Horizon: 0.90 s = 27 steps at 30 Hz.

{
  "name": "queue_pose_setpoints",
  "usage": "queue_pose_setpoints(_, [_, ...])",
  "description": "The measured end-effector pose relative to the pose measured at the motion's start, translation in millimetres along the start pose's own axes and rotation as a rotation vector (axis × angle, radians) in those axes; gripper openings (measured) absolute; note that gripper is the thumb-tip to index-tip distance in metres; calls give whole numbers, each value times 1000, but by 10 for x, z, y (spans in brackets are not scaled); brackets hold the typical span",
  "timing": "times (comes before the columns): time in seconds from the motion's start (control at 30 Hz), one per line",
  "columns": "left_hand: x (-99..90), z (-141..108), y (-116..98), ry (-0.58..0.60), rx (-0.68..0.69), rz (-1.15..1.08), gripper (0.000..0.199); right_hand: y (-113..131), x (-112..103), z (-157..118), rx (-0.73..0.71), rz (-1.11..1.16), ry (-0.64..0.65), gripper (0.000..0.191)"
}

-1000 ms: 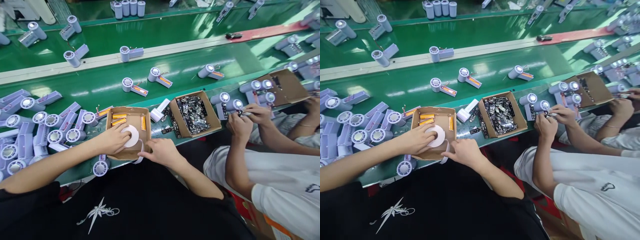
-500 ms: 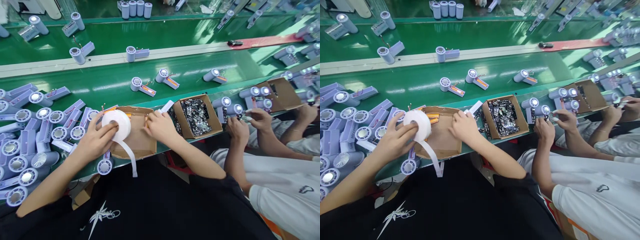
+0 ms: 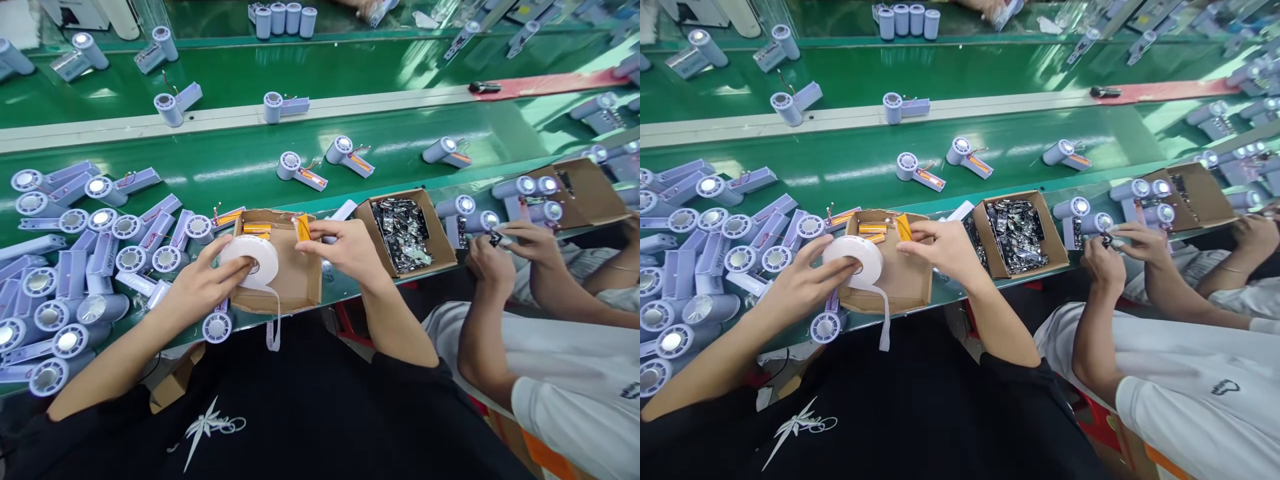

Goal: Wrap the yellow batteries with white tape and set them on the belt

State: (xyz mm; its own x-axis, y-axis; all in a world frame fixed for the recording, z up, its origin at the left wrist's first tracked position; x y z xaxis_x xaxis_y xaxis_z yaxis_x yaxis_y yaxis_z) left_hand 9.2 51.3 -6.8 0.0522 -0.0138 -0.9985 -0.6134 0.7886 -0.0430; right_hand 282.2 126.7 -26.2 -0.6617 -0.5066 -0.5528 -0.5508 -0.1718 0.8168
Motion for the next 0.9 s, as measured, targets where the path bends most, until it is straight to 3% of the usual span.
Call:
queue_pose_setpoints(0.17, [-103,93,-11,101,52,17,59,105,170,-133,-98,283,205,32])
queue_pose_setpoints(0.23, [-178,143,-3,137,73,35,62,82,239,-125,-92,461,241,40])
queue_pose_setpoints(0.33, [-307,195,-44,93,108,110,60,38,414,-134,-42,764,212,49])
queue_pose_setpoints(0.4, [-327,199,-132,35,94,124,57,-31,509,-156,-5,944,53,56])
queue_pose_setpoints(0.47, [-252,176,-274,18,104,41,55,-163,467,-181,-4,1042,-180,60])
queue_pose_setpoints(0.57, [-69,147,-424,83,195,-148,51,-458,47,-246,-68,982,-504,59])
queue_pose_setpoints(0.63, [-11,217,-325,137,160,-163,47,-653,-326,-336,-108,889,-646,61])
queue_pose_setpoints(0.7, [-31,436,-132,168,108,-112,41,-782,-588,-450,-113,826,-720,65])
queue_pose_setpoints(0.77, [-56,831,-35,228,141,-90,34,-819,-677,-551,-107,791,-753,71])
queue_pose_setpoints(0.83, [-7,1357,-127,335,189,-100,32,-794,-639,-617,-116,777,-773,76])
queue_pose_setpoints(0.9, [112,1916,-358,398,149,-39,46,-755,-566,-675,-149,773,-815,78])
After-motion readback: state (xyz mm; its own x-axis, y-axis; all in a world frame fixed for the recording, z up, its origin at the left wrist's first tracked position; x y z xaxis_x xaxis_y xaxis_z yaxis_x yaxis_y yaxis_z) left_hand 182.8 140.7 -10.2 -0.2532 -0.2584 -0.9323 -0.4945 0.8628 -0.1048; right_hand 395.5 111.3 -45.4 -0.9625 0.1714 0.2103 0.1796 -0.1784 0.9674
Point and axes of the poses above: each hand's wrist, its own z-axis towards the middle knuckle, its own x-axis out of the palm, y = z × x, the point moved 4 cm from there along z, towards the middle knuckle, and after that the axes turned 12 degrees about y, right-handed, at the moved point
